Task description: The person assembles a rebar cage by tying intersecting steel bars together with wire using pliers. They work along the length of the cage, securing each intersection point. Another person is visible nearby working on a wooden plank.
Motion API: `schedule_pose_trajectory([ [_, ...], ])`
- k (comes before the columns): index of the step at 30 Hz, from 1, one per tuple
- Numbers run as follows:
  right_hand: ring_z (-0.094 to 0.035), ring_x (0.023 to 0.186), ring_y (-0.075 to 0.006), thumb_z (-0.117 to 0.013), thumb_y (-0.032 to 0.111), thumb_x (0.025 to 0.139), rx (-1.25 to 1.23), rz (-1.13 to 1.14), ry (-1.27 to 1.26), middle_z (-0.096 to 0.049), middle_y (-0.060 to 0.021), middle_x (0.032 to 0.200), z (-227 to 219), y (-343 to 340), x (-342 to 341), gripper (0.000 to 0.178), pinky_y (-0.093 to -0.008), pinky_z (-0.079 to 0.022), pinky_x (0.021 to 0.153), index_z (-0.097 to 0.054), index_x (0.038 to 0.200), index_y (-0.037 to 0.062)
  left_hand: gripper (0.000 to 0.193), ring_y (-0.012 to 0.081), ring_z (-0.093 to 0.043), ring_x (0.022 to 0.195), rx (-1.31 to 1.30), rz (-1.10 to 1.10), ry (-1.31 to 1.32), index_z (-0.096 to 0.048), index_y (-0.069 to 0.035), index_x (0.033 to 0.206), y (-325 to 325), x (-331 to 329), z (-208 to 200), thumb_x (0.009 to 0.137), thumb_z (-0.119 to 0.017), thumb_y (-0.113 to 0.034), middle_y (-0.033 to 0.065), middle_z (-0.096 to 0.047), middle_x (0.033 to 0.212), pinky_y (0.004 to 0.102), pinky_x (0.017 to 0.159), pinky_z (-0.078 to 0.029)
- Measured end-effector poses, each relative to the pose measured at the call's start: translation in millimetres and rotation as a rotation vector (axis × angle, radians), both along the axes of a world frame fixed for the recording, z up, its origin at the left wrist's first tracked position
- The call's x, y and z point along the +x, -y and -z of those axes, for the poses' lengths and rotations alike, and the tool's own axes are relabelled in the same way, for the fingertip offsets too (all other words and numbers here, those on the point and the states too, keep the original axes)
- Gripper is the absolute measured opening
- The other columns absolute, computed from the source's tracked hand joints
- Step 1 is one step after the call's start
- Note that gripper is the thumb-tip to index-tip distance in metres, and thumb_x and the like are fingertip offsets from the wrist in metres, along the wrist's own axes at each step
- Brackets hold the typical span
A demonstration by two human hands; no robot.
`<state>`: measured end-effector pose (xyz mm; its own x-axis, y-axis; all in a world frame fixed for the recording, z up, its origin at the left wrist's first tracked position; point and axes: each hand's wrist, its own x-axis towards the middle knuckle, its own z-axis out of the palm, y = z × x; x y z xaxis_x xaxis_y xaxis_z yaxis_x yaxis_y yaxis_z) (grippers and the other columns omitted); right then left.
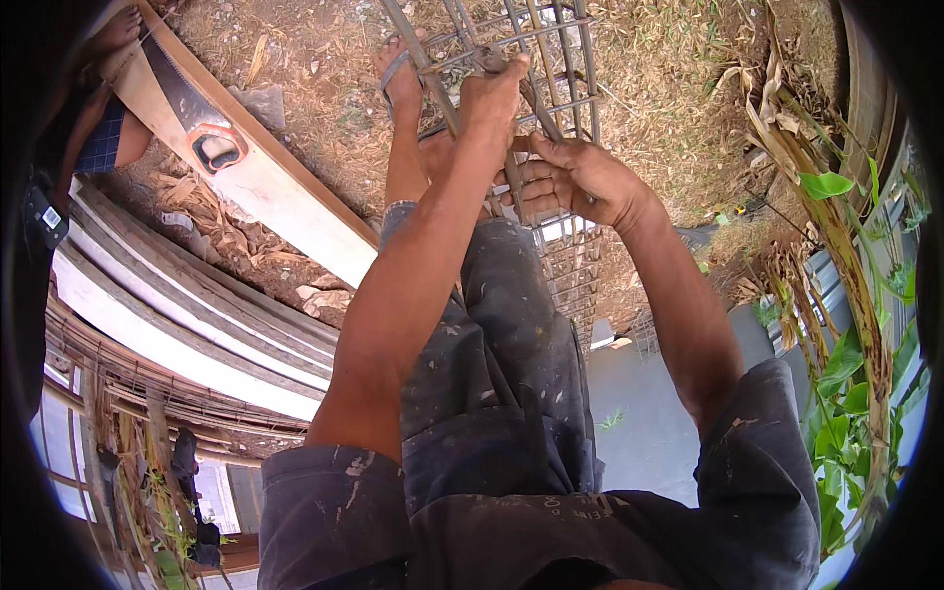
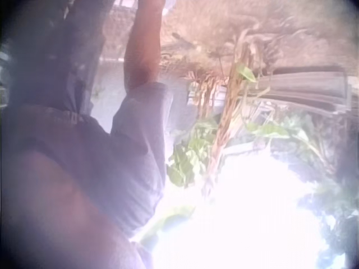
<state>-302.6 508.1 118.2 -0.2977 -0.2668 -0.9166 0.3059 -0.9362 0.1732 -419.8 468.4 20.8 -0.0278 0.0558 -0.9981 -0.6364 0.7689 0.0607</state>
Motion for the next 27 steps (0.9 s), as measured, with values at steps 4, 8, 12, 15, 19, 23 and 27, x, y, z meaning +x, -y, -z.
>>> schedule_pose_trajectory([
  [4, -0.067, 0.079, -0.0232, -0.046, 0.039, 0.101, 0.019, 0.005, 0.012, -0.067, -0.0120, 0.097, 0.5, 8.2, 0.4, 0.038, -0.0376, -0.058, 0.075, -0.053, 0.119, 0.0063, 0.036, 0.0150, -0.045, 0.039, 0.133, -0.061, -0.037, -0.061, -0.001, 0.077, 11.3, 13.2, 16.1, 0.082, -0.075, -0.034, 0.0034, -0.052, 0.056, 0.0329, 0.035, -0.032],
  [8, -0.065, 0.075, -0.0218, -0.059, 0.042, 0.094, 0.099, 0.013, 0.029, -0.066, -0.0112, 0.095, 12.9, 18.1, 10.7, 0.049, -0.0362, -0.055, 0.072, -0.053, 0.123, 0.0036, 0.027, 0.0271, -0.066, 0.082, 0.208, -0.437, 0.347, -0.058, 0.001, 0.106, 9.6, 2.7, 10.7, 0.094, -0.062, -0.023, 0.0155, -0.065, 0.092, 0.0421, 0.078, -0.057],
  [12, -0.064, 0.083, -0.0293, -0.072, 0.035, 0.080, 0.891, -1.107, 0.236, -0.062, -0.0149, 0.097, 0.4, 9.4, 12.0, 0.073, -0.0422, -0.052, 0.074, -0.043, 0.134, -0.0059, 0.013, 0.0267, -0.065, 0.068, 0.135, -0.506, 0.073, -0.056, 0.001, 0.097, -5.3, 37.9, 11.9, 0.094, -0.059, -0.012, 0.0123, -0.061, 0.078, 0.0426, 0.062, -0.059],
  [15, -0.062, 0.099, -0.0360, -0.074, 0.031, 0.077, 1.233, -1.682, 0.452, -0.058, -0.0193, 0.112, -4.6, 16.3, -7.9, 0.077, -0.0497, -0.049, 0.086, -0.038, 0.139, 0.0010, 0.011, 0.0236, -0.061, 0.057, 0.092, -0.591, -0.008, -0.054, 0.001, 0.092, -20.4, 49.7, 10.5, 0.094, -0.058, -0.009, 0.0111, -0.059, 0.074, 0.0377, 0.052, -0.057],
  [19, -0.062, 0.094, -0.0368, -0.062, 0.023, 0.085, 1.206, -1.560, 0.457, -0.059, -0.0146, 0.102, 31.3, 19.4, 31.7, 0.056, -0.0475, -0.051, 0.080, -0.045, 0.137, 0.0109, 0.011, 0.0196, -0.055, 0.046, 0.026, -0.640, -0.212, -0.053, 0.002, 0.083, -37.6, 67.6, 26.4, 0.091, -0.058, -0.004, 0.0104, -0.057, 0.065, 0.0328, 0.038, -0.046],
  [23, -0.066, 0.086, -0.0397, -0.061, 0.020, 0.086, 1.056, -1.441, 0.357, -0.065, -0.0207, 0.094, 20.5, 13.7, 22.8, 0.041, -0.0488, -0.053, 0.073, -0.052, 0.123, 0.0061, 0.015, 0.0203, -0.058, 0.051, -0.031, -0.451, -0.120, -0.055, 0.003, 0.088, -20.9, 62.2, 11.8, 0.090, -0.062, -0.010, 0.0103, -0.059, 0.069, 0.0315, 0.044, -0.047],
  [27, -0.063, 0.070, -0.0224, -0.064, 0.032, 0.091, 0.272, -0.323, 0.201, -0.065, -0.0088, 0.083, 24.4, 36.4, 13.7, 0.035, -0.0388, -0.051, 0.065, -0.059, 0.113, 0.0051, 0.030, 0.0245, -0.066, 0.071, 0.233, -0.276, 0.224, -0.058, 0.001, 0.103, 17.7, 7.9, 12.0, 0.089, -0.068, -0.023, 0.0127, -0.064, 0.083, 0.0375, 0.061, -0.056],
])
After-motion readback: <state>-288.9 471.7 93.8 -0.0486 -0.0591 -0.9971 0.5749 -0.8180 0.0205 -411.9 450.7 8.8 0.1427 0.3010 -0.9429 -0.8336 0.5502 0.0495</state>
